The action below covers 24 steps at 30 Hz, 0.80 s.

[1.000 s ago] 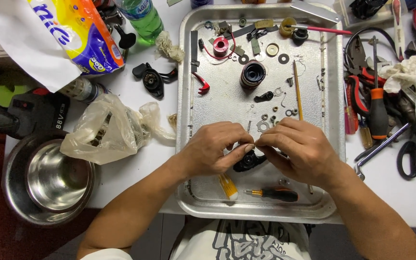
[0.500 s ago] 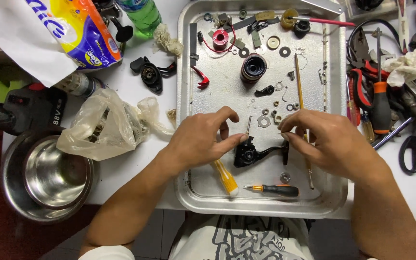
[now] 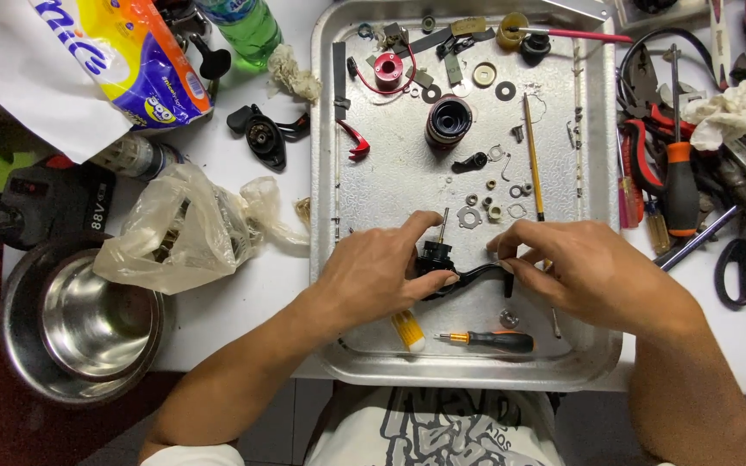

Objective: Disassembling, cleaning, oiling, and reassembling a fishing reel on a workbench using various tools.

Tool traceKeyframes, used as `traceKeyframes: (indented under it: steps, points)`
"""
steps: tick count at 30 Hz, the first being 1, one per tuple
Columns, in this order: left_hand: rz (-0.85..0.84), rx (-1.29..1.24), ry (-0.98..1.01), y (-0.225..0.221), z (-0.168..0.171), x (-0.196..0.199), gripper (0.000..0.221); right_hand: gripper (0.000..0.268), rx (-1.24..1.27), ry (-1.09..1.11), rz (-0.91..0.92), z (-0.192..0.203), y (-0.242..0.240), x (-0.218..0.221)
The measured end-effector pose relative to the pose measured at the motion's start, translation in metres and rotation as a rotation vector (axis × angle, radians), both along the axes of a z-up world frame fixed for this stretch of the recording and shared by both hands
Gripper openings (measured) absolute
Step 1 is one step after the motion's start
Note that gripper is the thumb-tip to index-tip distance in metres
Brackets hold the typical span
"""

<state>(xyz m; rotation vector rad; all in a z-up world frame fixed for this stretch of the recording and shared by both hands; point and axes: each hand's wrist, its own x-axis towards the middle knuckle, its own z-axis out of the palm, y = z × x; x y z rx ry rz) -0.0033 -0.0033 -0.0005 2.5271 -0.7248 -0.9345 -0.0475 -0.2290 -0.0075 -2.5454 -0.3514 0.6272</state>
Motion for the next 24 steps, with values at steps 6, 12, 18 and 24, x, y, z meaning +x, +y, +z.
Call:
traceKeyframes:
  steps: [6,12,18,24]
  points:
    - [0.113,-0.137,0.017,0.004,-0.006,-0.001,0.067,0.016,-0.006,-0.022,-0.025,0.003,0.005,0.002]
    - [0.235,-0.334,-0.035,0.009,-0.024,0.001,0.067,0.011,0.192,-0.192,-0.088,0.009,0.004,0.000]
    - [0.421,-0.536,0.258,0.010,-0.001,0.004,0.064,0.015,0.250,-0.383,-0.101,0.013,0.000,-0.002]
    - [0.624,-0.716,0.661,0.009,-0.006,0.008,0.053,0.013,0.323,-0.576,-0.038,0.022,0.002,0.004]
